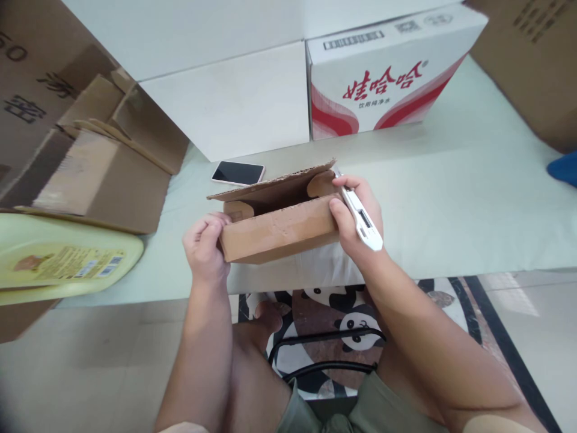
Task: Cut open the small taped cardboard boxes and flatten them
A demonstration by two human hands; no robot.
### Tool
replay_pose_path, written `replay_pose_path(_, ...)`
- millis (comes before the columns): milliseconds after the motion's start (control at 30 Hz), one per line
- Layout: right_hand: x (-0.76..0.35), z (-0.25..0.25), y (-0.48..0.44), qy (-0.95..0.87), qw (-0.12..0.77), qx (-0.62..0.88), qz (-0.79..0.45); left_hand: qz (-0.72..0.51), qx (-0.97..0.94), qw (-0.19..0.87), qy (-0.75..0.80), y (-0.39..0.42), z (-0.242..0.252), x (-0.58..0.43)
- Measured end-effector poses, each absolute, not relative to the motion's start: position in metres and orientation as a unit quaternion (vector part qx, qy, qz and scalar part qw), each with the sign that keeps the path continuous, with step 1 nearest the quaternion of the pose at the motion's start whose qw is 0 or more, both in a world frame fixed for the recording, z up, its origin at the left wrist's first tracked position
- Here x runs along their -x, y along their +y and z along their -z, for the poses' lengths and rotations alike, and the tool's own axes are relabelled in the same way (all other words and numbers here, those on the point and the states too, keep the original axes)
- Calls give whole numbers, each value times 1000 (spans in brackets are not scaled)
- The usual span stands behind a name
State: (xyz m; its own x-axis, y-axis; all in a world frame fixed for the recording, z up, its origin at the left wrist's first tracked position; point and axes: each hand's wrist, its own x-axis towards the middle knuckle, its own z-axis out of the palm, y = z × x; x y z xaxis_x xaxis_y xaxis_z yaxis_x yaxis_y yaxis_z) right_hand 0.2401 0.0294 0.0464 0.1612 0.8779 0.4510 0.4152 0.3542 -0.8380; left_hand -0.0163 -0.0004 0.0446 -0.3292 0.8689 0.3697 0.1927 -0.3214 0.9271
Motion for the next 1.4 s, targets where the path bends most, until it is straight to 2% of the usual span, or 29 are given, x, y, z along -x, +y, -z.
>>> replay_pose_path(900,-240,-49,27,-622,530,535,-216,-664,-464,298,505,0,-45,14)
replay_pose_path(1400,-240,-50,27,-626,528,535,-210,-648,-499,294,495,-1,-44,18)
